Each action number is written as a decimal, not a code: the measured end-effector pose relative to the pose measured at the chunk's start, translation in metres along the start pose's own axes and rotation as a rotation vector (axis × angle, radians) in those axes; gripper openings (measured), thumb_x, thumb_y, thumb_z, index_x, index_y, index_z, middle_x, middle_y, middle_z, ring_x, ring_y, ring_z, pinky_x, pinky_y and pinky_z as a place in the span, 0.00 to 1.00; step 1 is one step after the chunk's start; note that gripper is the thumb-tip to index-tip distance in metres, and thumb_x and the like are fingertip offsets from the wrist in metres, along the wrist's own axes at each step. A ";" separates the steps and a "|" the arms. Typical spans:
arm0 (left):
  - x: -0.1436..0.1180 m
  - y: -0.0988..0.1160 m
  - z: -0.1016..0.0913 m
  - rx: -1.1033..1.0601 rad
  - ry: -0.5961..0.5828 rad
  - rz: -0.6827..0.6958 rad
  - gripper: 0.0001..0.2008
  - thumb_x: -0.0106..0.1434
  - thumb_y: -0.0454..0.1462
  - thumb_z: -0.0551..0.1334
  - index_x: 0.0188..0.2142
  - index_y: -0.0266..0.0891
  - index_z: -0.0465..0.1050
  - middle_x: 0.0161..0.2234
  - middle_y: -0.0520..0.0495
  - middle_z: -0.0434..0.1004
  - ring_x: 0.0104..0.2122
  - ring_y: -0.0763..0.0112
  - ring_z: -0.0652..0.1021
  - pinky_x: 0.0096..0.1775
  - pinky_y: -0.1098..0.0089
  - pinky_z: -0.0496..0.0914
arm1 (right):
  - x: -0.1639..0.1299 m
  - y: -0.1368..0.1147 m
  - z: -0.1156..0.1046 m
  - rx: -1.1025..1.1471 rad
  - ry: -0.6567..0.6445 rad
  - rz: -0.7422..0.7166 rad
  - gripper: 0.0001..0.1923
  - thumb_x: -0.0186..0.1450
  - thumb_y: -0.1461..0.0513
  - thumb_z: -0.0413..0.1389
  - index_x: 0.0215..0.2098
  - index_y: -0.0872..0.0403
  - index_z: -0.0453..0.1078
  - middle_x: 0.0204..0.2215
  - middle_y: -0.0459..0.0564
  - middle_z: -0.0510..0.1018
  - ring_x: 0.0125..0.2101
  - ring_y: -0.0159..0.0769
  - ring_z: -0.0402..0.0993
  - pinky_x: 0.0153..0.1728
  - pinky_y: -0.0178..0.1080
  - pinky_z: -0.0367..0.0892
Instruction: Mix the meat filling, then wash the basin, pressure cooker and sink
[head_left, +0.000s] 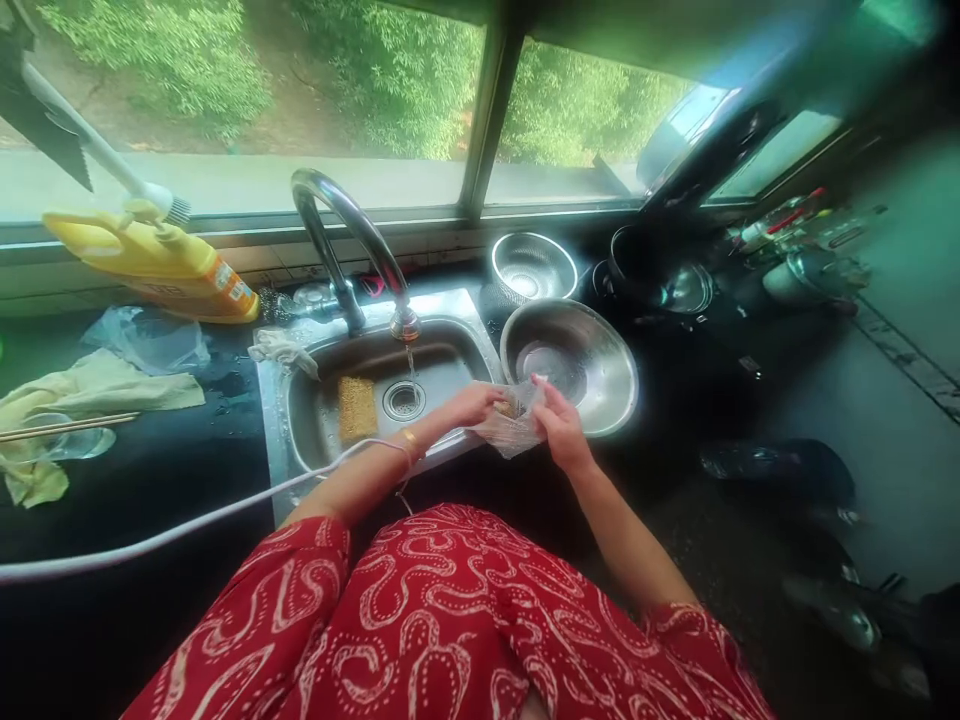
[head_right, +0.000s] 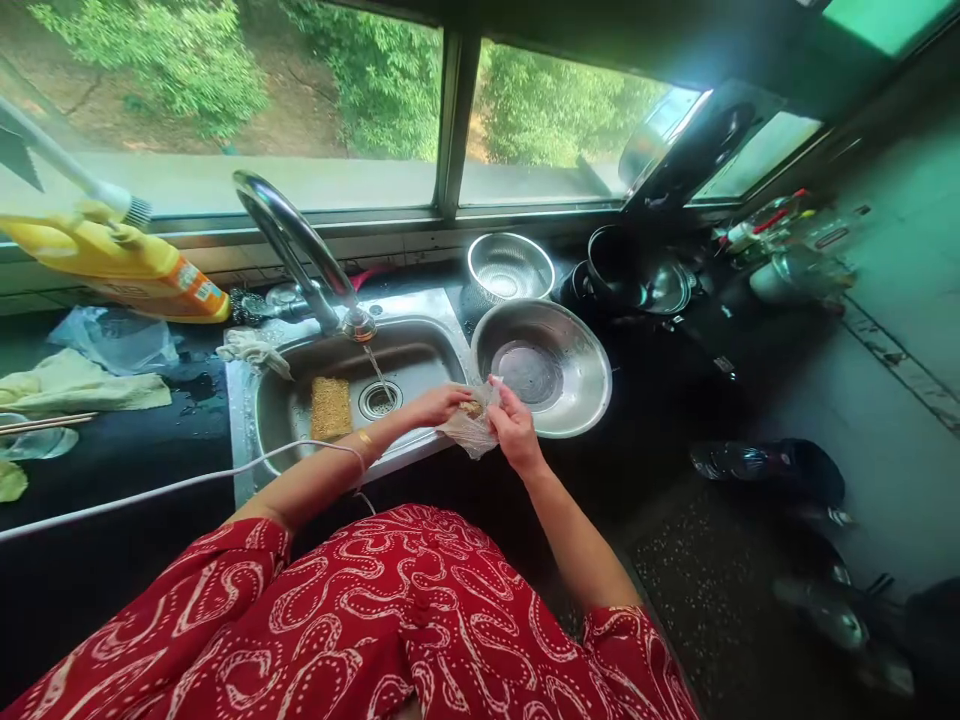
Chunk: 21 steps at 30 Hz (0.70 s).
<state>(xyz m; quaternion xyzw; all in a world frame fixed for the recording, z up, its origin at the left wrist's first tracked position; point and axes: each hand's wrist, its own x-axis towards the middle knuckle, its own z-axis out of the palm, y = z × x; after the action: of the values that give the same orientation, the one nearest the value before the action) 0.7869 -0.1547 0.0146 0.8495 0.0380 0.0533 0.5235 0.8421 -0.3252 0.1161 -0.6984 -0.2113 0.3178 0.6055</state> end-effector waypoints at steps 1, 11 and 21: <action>-0.003 -0.005 -0.007 0.052 0.086 -0.071 0.13 0.55 0.30 0.57 0.33 0.40 0.80 0.38 0.47 0.81 0.39 0.66 0.78 0.44 0.70 0.69 | 0.004 -0.005 0.002 0.007 -0.009 -0.010 0.36 0.52 0.60 0.54 0.59 0.57 0.64 0.13 0.34 0.60 0.15 0.25 0.51 0.19 0.32 0.47; -0.038 -0.031 -0.003 -0.098 0.290 -0.569 0.12 0.57 0.42 0.62 0.32 0.35 0.77 0.26 0.48 0.76 0.28 0.68 0.73 0.31 0.72 0.64 | 0.016 -0.026 0.008 0.049 -0.069 -0.059 0.36 0.51 0.60 0.55 0.60 0.57 0.64 0.12 0.33 0.58 0.15 0.24 0.50 0.18 0.31 0.46; -0.010 0.055 -0.054 -0.317 0.496 -0.323 0.11 0.53 0.41 0.61 0.25 0.34 0.75 0.20 0.53 0.67 0.24 0.75 0.65 0.26 0.73 0.56 | 0.058 -0.029 0.012 -0.106 -0.167 -0.122 0.29 0.52 0.62 0.56 0.54 0.53 0.69 0.18 0.37 0.66 0.19 0.26 0.57 0.22 0.32 0.54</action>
<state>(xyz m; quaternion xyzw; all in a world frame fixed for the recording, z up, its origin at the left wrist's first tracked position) 0.7700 -0.1323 0.0873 0.7016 0.2897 0.1800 0.6256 0.8774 -0.2724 0.1333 -0.6863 -0.3194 0.3257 0.5664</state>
